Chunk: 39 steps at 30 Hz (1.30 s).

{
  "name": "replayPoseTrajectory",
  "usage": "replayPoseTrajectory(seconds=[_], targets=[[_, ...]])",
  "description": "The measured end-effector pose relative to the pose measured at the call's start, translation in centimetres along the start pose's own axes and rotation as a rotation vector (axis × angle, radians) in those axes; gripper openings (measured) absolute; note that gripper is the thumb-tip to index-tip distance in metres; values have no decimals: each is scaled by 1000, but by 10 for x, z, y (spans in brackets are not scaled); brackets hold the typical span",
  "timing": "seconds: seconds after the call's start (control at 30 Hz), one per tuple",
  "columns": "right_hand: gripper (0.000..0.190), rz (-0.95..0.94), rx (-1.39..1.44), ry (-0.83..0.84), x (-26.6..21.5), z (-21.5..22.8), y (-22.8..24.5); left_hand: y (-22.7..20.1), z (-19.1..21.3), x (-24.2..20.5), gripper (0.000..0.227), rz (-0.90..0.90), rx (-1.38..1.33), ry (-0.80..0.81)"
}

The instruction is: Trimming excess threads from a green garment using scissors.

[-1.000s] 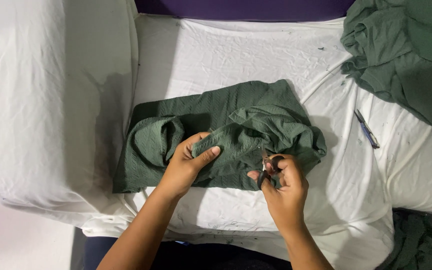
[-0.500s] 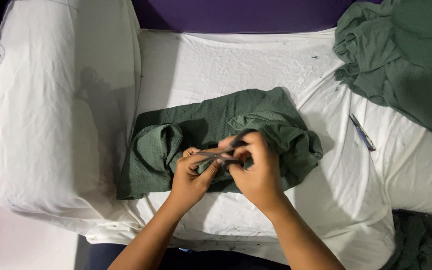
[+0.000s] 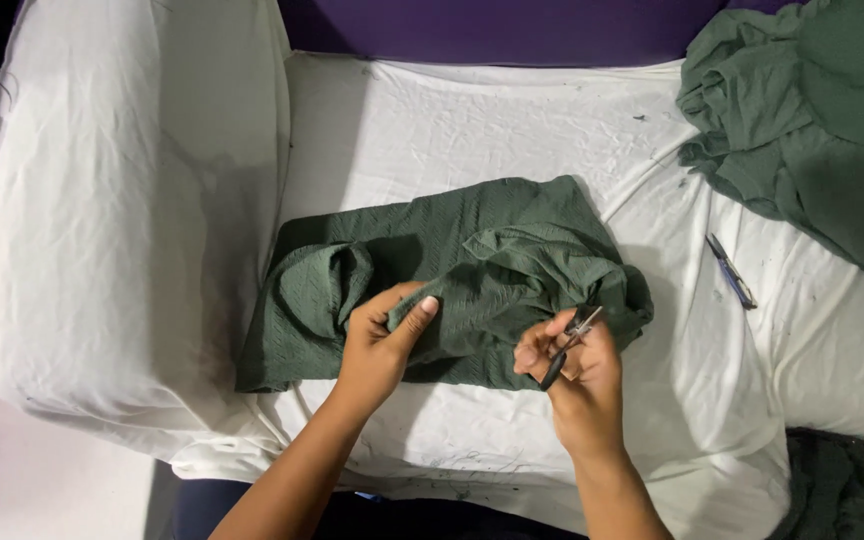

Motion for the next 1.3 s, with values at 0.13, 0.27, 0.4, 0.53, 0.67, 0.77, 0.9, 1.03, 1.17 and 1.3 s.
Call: replayPoseTrajectory(seconds=[0.13, 0.27, 0.4, 0.53, 0.67, 0.77, 0.9, 1.03, 1.17, 1.3], targets=[[35, -79, 120, -71, -7, 3, -16, -1, 4, -2, 15, -194, 136, -23], [48, -180, 97, -134, 3, -15, -22, -27, -31, -42, 24, -787, 726, 120], [39, -137, -34, -319, 13, -6, -24, -32, -54, -61, 30, -918, 1019, 238], [36, 109, 67, -423, 4, 27, -28, -38, -44, -54, 34, -910, 938, 171], [40, 153, 22, -509, -6, 42, -34, -17, -30, -40, 13, -798, 994, -11], [40, 98, 26, -527, -10, 38, -36, -16, -28, -32, 23, -660, 1047, 6], [41, 103, 25, -511, -6, 30, -32, -25, -30, -27, 51, -534, 1050, 6], [40, 80, 17, -484, -7, 30, -34, -11, -26, -24, 50, -515, 1071, -43], [42, 64, -148, -449, -7, 37, -32, -10, -24, -20, 26, -539, 1062, -87], [49, 367, -570, -347, -8, 11, 16, -6, -25, -18, 30, -526, 1097, -76]])
Point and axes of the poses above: each hand's wrist, its own x-axis towards the middle knuckle, its own z-axis out of the back of the hand, y = z × x, the point moved 7 cm from there along x, towards the middle knuckle, and after that the axes turned 10 degrees about x, right-handed, at the moved point
